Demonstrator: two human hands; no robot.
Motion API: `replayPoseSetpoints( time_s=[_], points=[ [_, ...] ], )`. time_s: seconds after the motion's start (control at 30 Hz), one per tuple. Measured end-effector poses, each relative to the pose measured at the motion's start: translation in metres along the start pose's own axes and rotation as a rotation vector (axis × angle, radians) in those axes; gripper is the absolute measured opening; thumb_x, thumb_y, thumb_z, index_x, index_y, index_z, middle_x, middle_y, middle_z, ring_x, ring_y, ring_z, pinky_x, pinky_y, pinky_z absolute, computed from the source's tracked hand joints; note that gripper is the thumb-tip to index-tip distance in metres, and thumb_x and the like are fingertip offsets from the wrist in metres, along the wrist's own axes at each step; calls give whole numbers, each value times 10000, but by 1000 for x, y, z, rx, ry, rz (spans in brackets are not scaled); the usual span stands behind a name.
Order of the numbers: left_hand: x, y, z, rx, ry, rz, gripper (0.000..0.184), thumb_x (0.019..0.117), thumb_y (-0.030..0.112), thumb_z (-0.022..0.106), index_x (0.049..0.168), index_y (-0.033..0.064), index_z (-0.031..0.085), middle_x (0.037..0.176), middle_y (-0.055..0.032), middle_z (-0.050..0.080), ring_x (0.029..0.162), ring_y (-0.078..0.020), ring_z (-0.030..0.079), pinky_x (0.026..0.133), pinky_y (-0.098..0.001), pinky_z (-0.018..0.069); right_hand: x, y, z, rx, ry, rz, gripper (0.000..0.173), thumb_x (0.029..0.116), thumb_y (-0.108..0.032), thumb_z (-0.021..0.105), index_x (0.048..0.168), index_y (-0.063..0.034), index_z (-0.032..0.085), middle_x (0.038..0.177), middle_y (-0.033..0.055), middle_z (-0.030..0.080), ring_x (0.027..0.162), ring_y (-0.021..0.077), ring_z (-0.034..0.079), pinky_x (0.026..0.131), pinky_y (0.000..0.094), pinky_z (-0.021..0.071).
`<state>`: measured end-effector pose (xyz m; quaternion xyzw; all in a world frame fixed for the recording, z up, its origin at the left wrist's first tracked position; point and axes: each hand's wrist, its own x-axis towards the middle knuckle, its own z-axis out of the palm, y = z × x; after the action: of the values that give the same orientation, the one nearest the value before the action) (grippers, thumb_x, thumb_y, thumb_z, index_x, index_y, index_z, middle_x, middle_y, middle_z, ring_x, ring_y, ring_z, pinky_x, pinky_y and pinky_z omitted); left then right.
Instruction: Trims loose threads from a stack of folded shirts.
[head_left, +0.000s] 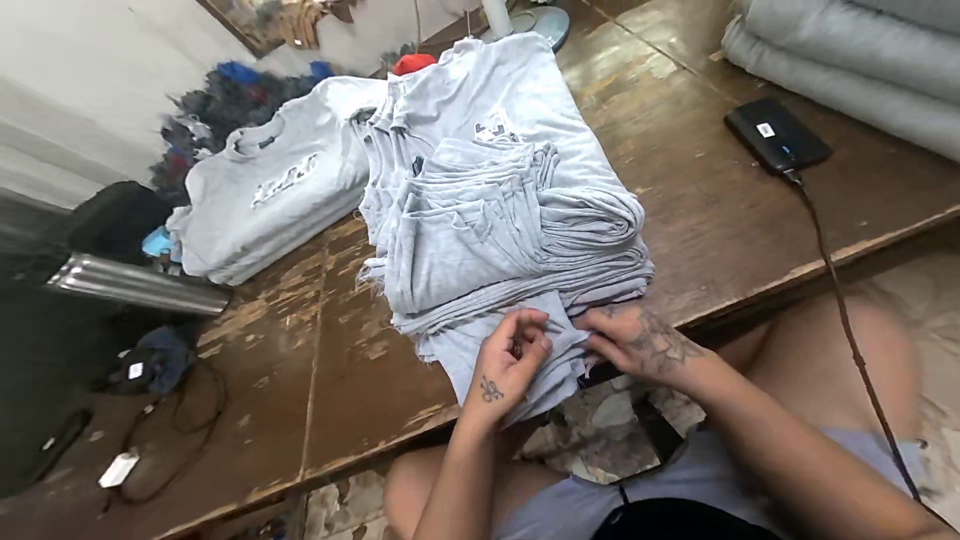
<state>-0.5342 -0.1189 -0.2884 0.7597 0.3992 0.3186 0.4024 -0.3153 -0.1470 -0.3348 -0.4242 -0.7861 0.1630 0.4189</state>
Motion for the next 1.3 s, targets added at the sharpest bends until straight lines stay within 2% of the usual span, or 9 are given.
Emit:
replayPoseSetpoints(
  time_s=[0.1,0.17,0.37,0.53,0.6,0.7,0.8,0.9,1.3],
  points=[
    [-8,17,-10,429,-136,-44,434,974,183,585,1364,-7,578,968,-118,704,767,-206,663,692,-408,557,-17,-4,-21,-63,-11,2,182,977,-96,581,940,11,724,849,158,735,780,291,741,733,425,608],
    [-11,32,-13,623,-163,64,407,972,229,566,1311,7,606,1036,-140,709,812,-279,703,657,-492,566,-26,-6,-27,-94,30,-44,196,982,-103,562,921,-4,720,821,143,728,747,271,731,700,393,601],
    [-7,69,-4,928,-169,399,254,910,119,587,1119,87,729,885,-120,706,738,-312,704,568,-446,541,-31,-21,-27,-101,65,-53,235,997,-135,531,891,-25,710,783,120,711,715,242,715,648,364,581],
    [-2,64,0,1036,-160,402,237,866,69,606,1042,109,760,773,-97,689,620,-289,684,492,-437,521,-30,-29,-28,30,50,-138,252,1006,-149,521,880,-47,714,784,91,715,743,199,708,701,319,575],
    [-3,65,-9,955,-132,342,245,907,130,588,1089,89,747,819,-101,696,649,-288,693,509,-453,534,-31,-27,-29,-49,16,-95,417,1048,-343,494,783,-71,668,696,74,664,664,214,675,621,372,540],
    [-5,66,-17,794,-69,273,321,959,216,594,1213,54,706,956,-114,719,719,-259,697,576,-440,556,-18,-20,-20,-113,-18,54,598,998,-563,514,816,-23,697,744,144,689,712,314,701,677,510,551],
    [-7,66,-16,715,-31,288,344,980,254,585,1230,47,697,966,-111,709,721,-219,674,589,-390,542,2,-18,1,-109,6,114,383,948,-341,669,880,32,719,846,211,729,800,392,731,740,598,556],
    [-15,65,-20,682,-38,311,348,993,265,567,1223,36,693,951,-112,707,727,-204,667,605,-362,542,3,-16,4,-48,13,90,173,903,-101,618,888,34,724,860,202,738,808,379,735,755,574,556],
    [-17,45,-2,850,-104,348,291,921,124,600,1169,103,750,900,-115,730,755,-305,718,593,-457,559,-29,-15,-19,145,6,-19,251,1035,-151,507,907,-27,683,825,106,706,821,206,696,1017,417,476]
  ],
)
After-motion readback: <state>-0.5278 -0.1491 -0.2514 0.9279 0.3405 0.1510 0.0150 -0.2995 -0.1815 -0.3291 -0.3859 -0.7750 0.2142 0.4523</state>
